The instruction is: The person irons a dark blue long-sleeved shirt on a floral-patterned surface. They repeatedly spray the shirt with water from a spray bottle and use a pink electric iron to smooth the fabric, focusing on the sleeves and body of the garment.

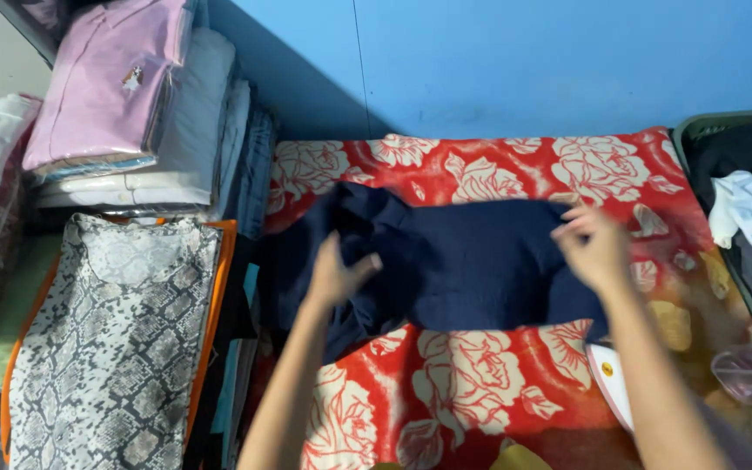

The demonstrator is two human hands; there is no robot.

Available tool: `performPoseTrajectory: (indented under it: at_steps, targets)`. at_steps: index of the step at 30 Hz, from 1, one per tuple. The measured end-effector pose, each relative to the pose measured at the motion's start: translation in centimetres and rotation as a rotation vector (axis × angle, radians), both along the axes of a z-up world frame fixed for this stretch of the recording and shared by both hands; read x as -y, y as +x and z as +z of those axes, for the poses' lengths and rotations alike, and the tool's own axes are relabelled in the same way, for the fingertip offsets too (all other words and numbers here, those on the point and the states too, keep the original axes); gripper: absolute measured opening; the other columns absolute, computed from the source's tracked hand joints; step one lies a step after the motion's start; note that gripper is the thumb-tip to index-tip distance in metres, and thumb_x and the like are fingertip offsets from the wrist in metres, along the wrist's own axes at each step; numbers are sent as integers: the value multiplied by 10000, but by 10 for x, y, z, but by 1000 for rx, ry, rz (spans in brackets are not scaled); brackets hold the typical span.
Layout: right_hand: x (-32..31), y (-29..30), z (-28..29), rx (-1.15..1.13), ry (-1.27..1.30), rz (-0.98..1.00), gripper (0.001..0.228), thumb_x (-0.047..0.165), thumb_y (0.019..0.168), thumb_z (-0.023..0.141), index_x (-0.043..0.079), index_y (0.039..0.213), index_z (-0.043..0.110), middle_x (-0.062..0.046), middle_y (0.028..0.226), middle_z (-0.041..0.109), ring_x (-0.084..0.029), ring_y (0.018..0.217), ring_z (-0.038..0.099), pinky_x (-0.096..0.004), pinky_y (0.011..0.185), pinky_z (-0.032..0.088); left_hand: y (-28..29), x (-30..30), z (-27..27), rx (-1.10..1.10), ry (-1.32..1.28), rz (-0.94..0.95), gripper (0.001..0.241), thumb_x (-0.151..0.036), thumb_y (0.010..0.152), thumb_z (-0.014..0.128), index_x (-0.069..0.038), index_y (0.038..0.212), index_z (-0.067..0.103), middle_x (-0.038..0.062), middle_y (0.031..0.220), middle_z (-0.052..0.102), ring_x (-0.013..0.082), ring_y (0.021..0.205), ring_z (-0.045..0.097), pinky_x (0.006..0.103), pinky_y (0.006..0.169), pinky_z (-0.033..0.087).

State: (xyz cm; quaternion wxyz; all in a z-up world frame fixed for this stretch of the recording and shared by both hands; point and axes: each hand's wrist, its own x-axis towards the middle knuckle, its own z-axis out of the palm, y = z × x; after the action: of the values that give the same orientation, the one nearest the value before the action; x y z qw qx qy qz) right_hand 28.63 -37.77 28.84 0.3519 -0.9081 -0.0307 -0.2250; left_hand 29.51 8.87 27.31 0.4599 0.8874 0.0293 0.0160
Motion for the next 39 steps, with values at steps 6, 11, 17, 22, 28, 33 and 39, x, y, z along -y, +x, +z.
performPoseTrajectory:
  at_steps: [6,11,17,22,28,33,39]
  targets:
    - [-117,-75,-63,-438,-302,309,1076,342,648,915,250,1576,380,-158,1512,434,-375,1421,444,-532,1124,427,-88,37,-60,-82,549,111,1218,-398,639,958,-46,1582,272,211,1597,276,380,1475,298,525,1228,250]
    - [-101,-54,-158,-315,-462,136,427,514,902,668,452,1324,640,84,1392,579,-211,1252,593,-471,956,520,-100,18,-95,261,518,227,625,-221,720,876,-81,1282,638,87,1224,666,258,1164,645,354,1022,517]
    - [-68,-62,-72,-744,-247,219,160,172,898,635,193,803,762,-59,661,790,-329,845,782,-420,767,600,-123,15,-46,395,368,357,431,-25,852,702,-185,1250,740,55,1050,769,243,982,751,364,904,603]
    - [-91,-74,5,-999,-534,416,292,230,857,621,255,1098,785,75,807,829,-139,697,768,-296,693,588,-169,65,51,551,-193,-115,282,55,771,569,-41,1011,684,120,929,659,296,827,596,387,780,504]
    - [-267,-84,41,-220,-318,582,608,134,766,757,275,1339,607,-26,1381,583,-296,842,726,-405,649,605,-245,117,16,159,-179,-485,246,-61,766,539,-55,979,663,159,891,713,362,805,640,381,878,493]
    - [-331,-24,-97,-303,-521,545,519,108,869,581,246,1357,474,-170,1404,407,-369,730,709,-507,685,592,-257,109,17,201,-157,-543,273,-298,811,735,-80,885,589,100,750,647,305,681,610,358,955,415]
    - [-244,105,-76,-145,544,418,180,-32,826,577,79,965,599,-129,891,699,-308,610,686,-400,494,551,-274,81,1,213,33,-323,366,-260,754,865,-134,952,584,40,844,668,277,751,598,358,857,448]
